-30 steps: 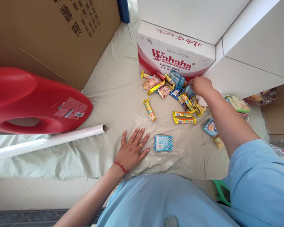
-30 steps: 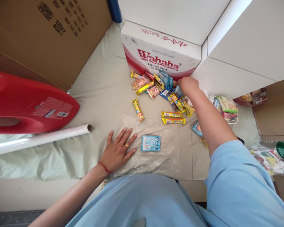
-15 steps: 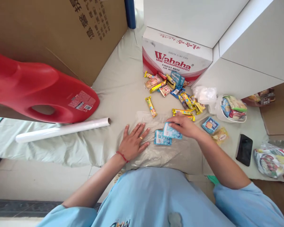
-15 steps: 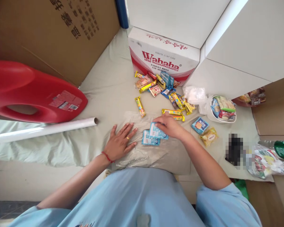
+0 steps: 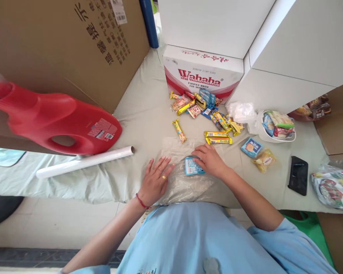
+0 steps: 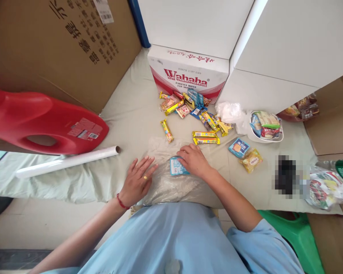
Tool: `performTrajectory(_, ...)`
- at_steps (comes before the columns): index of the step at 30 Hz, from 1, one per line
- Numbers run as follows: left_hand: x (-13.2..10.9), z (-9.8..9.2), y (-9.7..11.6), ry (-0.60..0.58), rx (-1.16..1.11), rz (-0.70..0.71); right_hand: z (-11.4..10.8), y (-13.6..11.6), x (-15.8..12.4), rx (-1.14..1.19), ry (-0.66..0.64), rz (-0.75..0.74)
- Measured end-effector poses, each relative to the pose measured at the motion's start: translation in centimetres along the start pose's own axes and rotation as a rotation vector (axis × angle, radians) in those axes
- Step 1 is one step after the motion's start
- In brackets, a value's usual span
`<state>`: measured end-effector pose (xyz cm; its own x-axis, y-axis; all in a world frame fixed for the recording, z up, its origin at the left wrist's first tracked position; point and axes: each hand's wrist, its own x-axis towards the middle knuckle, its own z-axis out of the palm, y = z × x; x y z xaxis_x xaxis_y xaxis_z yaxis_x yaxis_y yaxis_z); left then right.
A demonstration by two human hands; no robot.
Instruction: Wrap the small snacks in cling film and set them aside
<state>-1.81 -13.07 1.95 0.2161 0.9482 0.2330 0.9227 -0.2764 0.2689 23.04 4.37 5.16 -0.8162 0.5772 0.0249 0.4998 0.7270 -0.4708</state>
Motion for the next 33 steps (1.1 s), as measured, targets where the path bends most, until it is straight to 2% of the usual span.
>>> performTrajectory(3, -1.6, -1.2, -0.4, -0.142, -0.139, 0.163, -1.9, 0.7, -4.5, 0.097, 0.001, -0.02)
performTrajectory(6, -3.2, -1.8, -1.1, -0.282, -0.256, 0.216, -2.3, 1.2, -10.4, 0.212, -0.132, -0.034)
performTrajectory(9, -3.9, -1.4, -1.6, -0.323, -0.289, 0.19, -0.5, 1.2, -15.1, 0.191, -0.113, 0.053)
performTrajectory(12, -3.4, -0.7, -2.0, -0.289, -0.327, 0.128, 1.7, 1.2, -16.8, 0.168, 0.035, 0.091)
performTrajectory(15, -1.6, -1.0, -2.6, -0.278, -0.431, 0.059, 1.5, 1.8, -15.7, 0.235, 0.089, 0.066)
performTrajectory(19, 1.8, -2.5, -3.7, -0.226, -0.539, -0.11, -1.8, 3.3, -12.2, 0.294, 0.058, 0.049)
performTrajectory(22, 4.1, -2.4, -4.7, -0.188, -0.495, -0.188, -3.5, 4.7, -9.1, 0.251, 0.043, 0.066)
performTrajectory(26, 5.5, -1.0, -5.5, -0.137, -0.323, -0.3, -2.7, 6.4, -6.1, 0.149, 0.025, 0.197)
performTrajectory(27, 5.4, -0.9, -5.5, -0.091, -0.277, -0.341, -2.2, 6.7, -5.8, 0.125, -0.001, 0.239)
performTrajectory(29, 4.8, -1.3, -4.8, 0.078, -0.185, -0.43, -1.4, 6.9, -5.7, 0.077, -0.057, 0.325)
performTrajectory(31, 3.8, -2.5, -3.4, 0.304, -0.083, -0.502, -1.3, 6.8, -5.9, 0.017, -0.078, 0.396)
performTrajectory(33, 3.0, -4.1, -1.4, 0.487, 0.011, -0.503, -1.8, 6.5, -6.0, -0.062, -0.036, 0.411)
